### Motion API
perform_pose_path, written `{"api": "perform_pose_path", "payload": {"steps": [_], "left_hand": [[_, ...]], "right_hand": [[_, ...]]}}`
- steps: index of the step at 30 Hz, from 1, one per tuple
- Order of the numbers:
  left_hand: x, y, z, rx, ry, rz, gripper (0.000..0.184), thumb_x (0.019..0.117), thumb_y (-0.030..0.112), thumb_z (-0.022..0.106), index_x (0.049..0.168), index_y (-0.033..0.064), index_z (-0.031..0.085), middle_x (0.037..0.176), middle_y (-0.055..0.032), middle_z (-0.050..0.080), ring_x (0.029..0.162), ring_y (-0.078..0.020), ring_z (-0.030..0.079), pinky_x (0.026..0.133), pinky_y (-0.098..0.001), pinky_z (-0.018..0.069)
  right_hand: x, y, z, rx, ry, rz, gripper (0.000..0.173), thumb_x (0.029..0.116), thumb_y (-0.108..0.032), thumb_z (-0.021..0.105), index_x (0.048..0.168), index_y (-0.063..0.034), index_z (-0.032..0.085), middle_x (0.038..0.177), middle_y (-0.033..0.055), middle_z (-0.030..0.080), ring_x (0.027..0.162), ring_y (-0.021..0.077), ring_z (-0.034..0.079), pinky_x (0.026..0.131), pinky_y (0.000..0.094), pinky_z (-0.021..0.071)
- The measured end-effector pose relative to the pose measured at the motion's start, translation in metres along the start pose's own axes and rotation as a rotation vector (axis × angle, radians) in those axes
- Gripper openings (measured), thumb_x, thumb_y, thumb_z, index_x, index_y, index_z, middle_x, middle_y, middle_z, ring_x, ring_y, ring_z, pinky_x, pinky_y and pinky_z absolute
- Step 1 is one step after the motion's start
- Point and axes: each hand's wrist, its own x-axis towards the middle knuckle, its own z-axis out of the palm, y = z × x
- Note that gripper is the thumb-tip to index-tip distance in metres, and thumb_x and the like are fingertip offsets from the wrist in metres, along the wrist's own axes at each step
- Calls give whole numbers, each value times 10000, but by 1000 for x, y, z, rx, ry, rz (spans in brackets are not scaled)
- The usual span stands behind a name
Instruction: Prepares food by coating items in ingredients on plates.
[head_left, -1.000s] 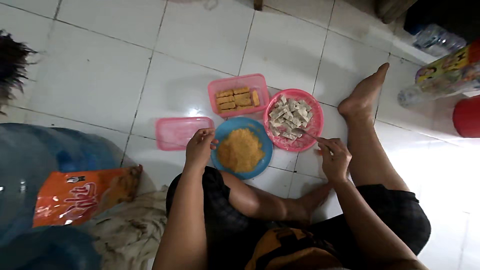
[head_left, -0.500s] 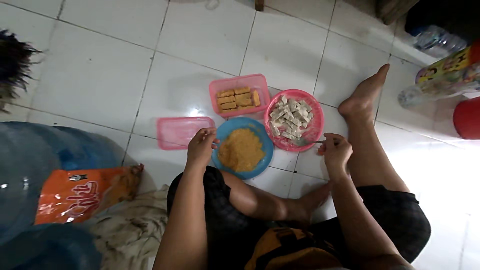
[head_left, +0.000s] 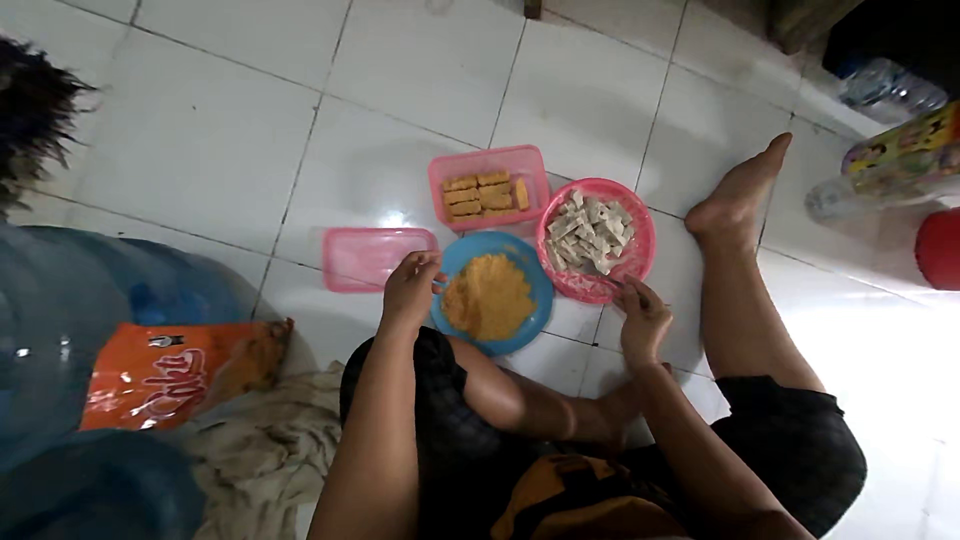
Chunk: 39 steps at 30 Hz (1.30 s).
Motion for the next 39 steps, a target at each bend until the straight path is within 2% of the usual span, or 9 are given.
{"api": "perform_pose_path", "payload": {"steps": [3, 6, 11, 16, 20, 23, 26, 30, 39], "left_hand": [[0, -3, -1, -14, -1, 3, 335, 1089, 288, 479, 1304, 66, 609, 1097, -117, 657, 856, -163, 620, 737, -353, 503], [1, -2, 0, -9, -2, -8, 334, 1094, 281, 470, 1311, 67, 608, 1074, -111, 661, 847, -155, 615, 737, -344, 497], [1, -4, -1, -13, -2, 8, 332, 1095, 281, 467, 1299, 63, 614, 1052, -114, 663, 828, -154, 616, 727, -340, 498], [0, -2, -1, -28, 6, 6, 327, 1094, 277, 471, 1297, 62, 612, 1056, -106, 661, 820, -146, 609, 716, -327, 491], [0, -3, -2, -29, -4, 3, 329, 1094, 279, 471, 1300, 61, 606, 1051, -109, 662, 824, -151, 609, 718, -334, 489], [1, -4, -2, -34, -4, 5, 333, 1088, 285, 480, 1299, 64, 615, 1064, -117, 665, 854, -179, 619, 746, -373, 502], [1, -5, -3, -26, -4, 25, 343, 1086, 292, 483, 1298, 56, 613, 1068, -122, 668, 862, -185, 624, 754, -386, 509], [2, -3, -3, -10, -17, 9, 346, 1086, 284, 478, 1317, 57, 600, 1077, -123, 668, 863, -186, 623, 758, -384, 505], [1, -1, -2, -26, -6, -1, 316, 1089, 276, 486, 1299, 75, 610, 1050, -104, 662, 837, -165, 615, 736, -358, 499]], "right_hand": [[6, -8, 7, 201, 23, 256, 268, 1058, -52, 540, 1281, 60, 638, 1068, 145, 715, 856, 155, 727, 819, 327, 626], [13, -11, 4, 362, 76, 405, 267, 1078, -78, 514, 1284, 52, 621, 1059, 141, 714, 831, 188, 740, 785, 338, 638], [20, -10, -5, 507, 98, 483, 271, 1095, -70, 450, 1296, 56, 582, 991, 122, 708, 806, 181, 737, 764, 330, 639], [19, -20, -9, 459, 50, 443, 266, 1095, -69, 453, 1289, 56, 584, 993, 104, 714, 807, 173, 742, 774, 329, 642], [0, -38, -5, 396, -97, 328, 230, 1066, -16, 487, 1231, 59, 628, 996, 95, 739, 806, 178, 754, 781, 344, 654], [-21, -42, 10, 300, -234, 151, 219, 1018, 31, 535, 1195, 72, 658, 1000, 81, 753, 825, 150, 754, 815, 333, 651], [-40, -37, 25, 63, -345, -219, 186, 966, 20, 616, 1106, 78, 724, 1056, 123, 743, 923, 129, 743, 867, 297, 631], [-53, -32, 31, -177, -398, -675, 163, 945, -25, 658, 1017, -7, 803, 999, 133, 763, 958, 147, 735, 901, 250, 593], [-58, -29, 12, -273, -486, -890, 198, 967, -15, 645, 1076, -75, 800, 1042, 143, 749, 1040, 186, 718, 959, 248, 563]]}}
